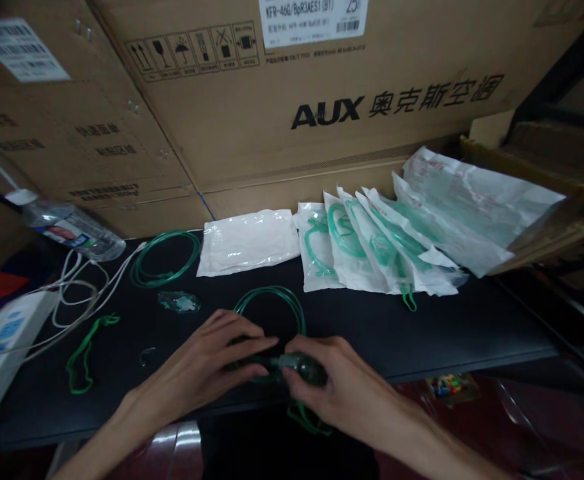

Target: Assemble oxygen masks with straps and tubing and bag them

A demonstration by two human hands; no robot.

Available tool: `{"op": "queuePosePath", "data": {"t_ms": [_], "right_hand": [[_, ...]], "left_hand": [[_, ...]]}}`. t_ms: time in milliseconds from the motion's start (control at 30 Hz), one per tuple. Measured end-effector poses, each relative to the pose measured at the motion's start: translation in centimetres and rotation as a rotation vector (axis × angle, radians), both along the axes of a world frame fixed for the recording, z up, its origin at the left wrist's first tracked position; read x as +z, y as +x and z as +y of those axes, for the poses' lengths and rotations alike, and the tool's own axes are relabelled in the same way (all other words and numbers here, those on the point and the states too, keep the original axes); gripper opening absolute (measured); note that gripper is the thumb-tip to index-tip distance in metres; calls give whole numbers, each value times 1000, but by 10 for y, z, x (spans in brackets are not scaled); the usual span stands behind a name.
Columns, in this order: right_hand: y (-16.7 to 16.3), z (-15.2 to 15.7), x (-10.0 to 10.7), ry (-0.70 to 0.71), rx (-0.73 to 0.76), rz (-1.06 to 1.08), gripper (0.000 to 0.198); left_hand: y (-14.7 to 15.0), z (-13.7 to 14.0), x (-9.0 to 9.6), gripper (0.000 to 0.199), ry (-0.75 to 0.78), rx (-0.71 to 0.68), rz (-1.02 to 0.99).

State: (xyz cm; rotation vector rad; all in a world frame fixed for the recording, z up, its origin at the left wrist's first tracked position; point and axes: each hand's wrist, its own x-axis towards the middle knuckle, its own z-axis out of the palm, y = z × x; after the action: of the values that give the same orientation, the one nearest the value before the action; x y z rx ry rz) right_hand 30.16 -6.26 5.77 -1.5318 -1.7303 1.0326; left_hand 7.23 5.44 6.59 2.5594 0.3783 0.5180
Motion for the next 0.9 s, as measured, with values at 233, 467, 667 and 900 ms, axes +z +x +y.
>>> {"op": "queuePosePath", "data": {"t_ms": [233, 467, 667, 900], "right_hand": [[9, 22, 23, -279, -164, 394, 37], [-16, 19, 10, -263, -435, 737, 44], [-12, -5, -18, -164, -587, 567, 51], [-37, -14, -32, 249, -544, 12, 21]], "left_hand": [[-6, -80, -45, 59, -300, 481, -320], [26, -98, -59, 13, -291, 628, 7], [12, -65, -38, 12, -355, 650, 3], [5, -62, -41, 21, -439, 602, -35]]}}
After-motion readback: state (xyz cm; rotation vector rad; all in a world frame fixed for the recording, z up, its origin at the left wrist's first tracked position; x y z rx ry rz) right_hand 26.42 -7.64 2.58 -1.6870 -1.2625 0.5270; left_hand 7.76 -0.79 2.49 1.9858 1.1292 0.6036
